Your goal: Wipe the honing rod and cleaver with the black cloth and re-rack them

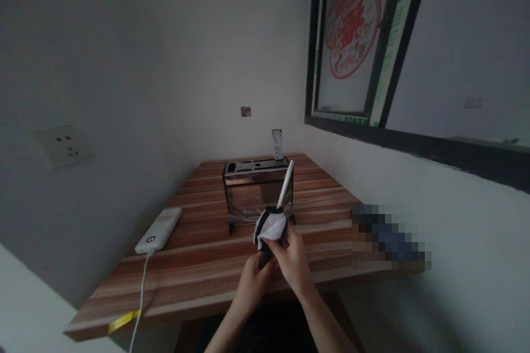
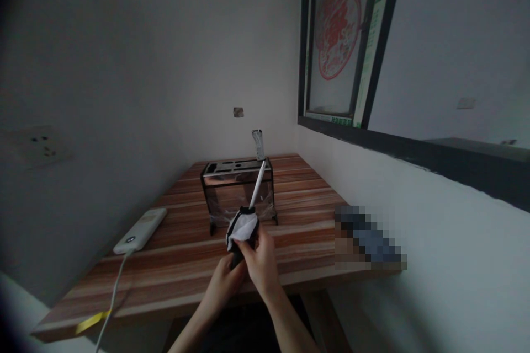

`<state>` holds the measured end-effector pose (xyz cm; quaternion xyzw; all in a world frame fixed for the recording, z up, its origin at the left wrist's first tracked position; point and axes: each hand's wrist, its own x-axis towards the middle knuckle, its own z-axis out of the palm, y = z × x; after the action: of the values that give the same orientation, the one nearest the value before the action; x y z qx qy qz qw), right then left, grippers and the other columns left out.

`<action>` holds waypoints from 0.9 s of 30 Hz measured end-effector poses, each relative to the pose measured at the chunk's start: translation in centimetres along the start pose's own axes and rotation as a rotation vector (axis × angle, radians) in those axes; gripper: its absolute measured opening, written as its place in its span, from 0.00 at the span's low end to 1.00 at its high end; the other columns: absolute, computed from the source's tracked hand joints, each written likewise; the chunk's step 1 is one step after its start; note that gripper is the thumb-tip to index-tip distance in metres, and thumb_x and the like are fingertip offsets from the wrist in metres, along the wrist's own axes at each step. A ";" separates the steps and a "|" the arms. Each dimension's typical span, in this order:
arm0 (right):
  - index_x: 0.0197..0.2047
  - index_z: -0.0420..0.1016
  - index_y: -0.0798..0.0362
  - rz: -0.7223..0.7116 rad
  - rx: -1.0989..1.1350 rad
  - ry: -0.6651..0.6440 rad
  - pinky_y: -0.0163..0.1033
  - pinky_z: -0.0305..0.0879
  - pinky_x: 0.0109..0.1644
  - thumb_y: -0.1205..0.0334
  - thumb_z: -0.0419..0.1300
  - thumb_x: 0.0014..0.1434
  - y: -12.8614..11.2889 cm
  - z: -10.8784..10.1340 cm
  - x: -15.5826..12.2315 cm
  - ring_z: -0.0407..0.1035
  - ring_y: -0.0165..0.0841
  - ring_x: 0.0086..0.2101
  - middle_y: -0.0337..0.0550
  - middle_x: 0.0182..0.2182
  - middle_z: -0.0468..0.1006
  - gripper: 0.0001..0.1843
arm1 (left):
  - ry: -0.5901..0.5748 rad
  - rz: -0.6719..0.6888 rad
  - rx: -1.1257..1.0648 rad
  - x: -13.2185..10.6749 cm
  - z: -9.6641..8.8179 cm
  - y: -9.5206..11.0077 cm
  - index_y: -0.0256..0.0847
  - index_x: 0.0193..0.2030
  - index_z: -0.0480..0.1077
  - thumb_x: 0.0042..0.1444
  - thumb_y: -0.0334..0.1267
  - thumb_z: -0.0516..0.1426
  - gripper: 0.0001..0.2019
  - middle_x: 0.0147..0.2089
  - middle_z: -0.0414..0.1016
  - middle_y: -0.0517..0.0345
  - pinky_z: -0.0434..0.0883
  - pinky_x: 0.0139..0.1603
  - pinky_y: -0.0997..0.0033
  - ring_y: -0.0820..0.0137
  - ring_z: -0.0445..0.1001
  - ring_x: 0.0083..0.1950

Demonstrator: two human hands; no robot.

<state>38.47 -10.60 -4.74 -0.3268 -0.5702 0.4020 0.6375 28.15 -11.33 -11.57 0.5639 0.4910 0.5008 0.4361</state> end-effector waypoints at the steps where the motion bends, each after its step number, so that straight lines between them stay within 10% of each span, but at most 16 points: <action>1: 0.40 0.74 0.53 -0.001 0.001 0.007 0.42 0.72 0.46 0.61 0.64 0.50 0.0 0.0 -0.1 0.76 0.42 0.41 0.49 0.39 0.81 0.13 | -0.006 0.002 0.000 0.0 0.0 -0.1 0.34 0.26 0.67 0.50 0.42 0.54 0.11 0.22 0.62 0.62 0.57 0.25 0.78 0.75 0.58 0.26; 27: 0.34 0.77 0.55 -0.207 -0.076 0.202 0.40 0.70 0.39 0.55 0.65 0.49 -3.2 -3.5 6.5 0.75 0.38 0.33 0.45 0.31 0.81 0.12 | -0.061 -0.008 0.177 -0.7 0.0 2.2 0.32 0.36 0.73 0.53 0.45 0.54 0.16 0.25 0.64 0.62 0.59 0.30 0.76 0.72 0.61 0.29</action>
<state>42.60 -6.14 0.61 -0.3288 -0.5485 0.2772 0.7171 28.39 -12.30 -9.54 0.6132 0.5220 0.4365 0.4013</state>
